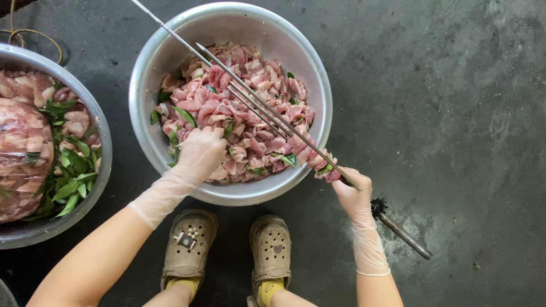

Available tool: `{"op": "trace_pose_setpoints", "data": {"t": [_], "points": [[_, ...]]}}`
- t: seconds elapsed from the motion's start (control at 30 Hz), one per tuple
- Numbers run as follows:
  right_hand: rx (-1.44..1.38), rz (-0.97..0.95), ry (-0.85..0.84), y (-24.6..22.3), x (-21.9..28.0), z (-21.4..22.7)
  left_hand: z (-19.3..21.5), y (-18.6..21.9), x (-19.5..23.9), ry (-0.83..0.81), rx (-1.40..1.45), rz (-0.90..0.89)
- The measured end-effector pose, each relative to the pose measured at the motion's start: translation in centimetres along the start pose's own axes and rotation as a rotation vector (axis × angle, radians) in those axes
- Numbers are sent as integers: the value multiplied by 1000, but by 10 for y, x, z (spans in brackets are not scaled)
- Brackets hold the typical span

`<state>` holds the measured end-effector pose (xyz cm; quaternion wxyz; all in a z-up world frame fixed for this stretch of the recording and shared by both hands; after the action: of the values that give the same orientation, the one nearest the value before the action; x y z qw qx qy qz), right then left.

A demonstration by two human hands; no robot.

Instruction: The person threads pieces of raw meat and green leaves onto metal skewers. They repeatedly pick up items from a bowl and slide them along the skewer, building up a full skewer.

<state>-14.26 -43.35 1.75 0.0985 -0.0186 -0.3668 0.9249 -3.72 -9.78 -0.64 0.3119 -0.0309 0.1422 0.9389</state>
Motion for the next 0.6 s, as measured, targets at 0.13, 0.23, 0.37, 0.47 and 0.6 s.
{"op": "trace_pose_setpoints", "data": {"t": [0.13, 0.23, 0.37, 0.47, 0.6], "points": [[0, 28, -8, 0, 5, 0, 15, -30, 3, -135, 674, 340], [-15, 25, -8, 2, 3, 0, 29, -65, 2, -24, 1278, 585], [-33, 66, -14, 6, 6, 2, 27, -112, -8, 95, 1653, 770], [-38, 25, -26, 18, 9, 3, 18, -150, -13, 218, 1795, 799], [-58, 41, -53, 28, 9, 5, 3, -208, -17, 443, 1901, 882]]}}
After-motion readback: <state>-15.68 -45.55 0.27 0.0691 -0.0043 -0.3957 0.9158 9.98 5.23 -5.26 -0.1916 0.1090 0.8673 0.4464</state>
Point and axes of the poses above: each hand's wrist, its own x-axis away from the middle knuckle, its own z-axis out of the back of the hand, y = z × x, the point moved 7 cm from there along -x, towards the middle knuckle, and after that the axes turned 7 degrees about x, right-handed, at the moved point
